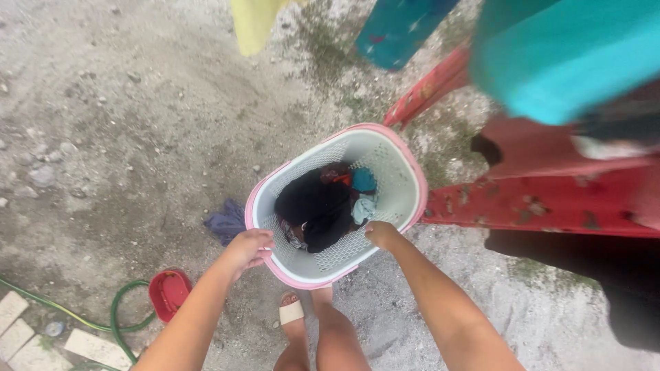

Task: Hanging wet laundry on a clothesline using hangers and clothespins.

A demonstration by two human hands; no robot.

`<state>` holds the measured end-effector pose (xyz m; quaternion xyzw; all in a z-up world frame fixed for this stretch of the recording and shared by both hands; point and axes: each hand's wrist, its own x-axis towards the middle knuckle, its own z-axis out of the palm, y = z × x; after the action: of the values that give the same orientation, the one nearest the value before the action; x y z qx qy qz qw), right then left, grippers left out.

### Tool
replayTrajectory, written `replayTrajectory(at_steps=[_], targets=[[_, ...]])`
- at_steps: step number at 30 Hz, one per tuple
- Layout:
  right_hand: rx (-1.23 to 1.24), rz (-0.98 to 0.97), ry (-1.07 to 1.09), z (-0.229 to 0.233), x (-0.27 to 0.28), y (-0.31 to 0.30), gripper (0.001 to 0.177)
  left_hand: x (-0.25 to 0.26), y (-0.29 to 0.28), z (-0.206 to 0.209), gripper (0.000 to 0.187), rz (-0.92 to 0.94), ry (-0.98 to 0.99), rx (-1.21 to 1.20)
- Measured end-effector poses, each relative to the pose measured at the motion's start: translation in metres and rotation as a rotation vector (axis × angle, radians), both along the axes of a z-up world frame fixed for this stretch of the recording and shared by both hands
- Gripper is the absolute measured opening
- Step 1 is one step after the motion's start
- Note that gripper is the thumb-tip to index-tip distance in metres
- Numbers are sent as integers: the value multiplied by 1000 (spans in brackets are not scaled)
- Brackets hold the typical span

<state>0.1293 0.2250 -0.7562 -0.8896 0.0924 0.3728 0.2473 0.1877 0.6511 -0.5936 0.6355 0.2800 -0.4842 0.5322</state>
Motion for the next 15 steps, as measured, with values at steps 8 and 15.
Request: replayTrajectory(at_steps=[8, 15], targets=[[173, -83, 29, -168, 12, 57, 38, 13, -33, -169, 46, 317, 26, -35], [779, -1100, 509, -185, 33, 131, 63, 27, -58, -183, 60, 525, 96, 69]])
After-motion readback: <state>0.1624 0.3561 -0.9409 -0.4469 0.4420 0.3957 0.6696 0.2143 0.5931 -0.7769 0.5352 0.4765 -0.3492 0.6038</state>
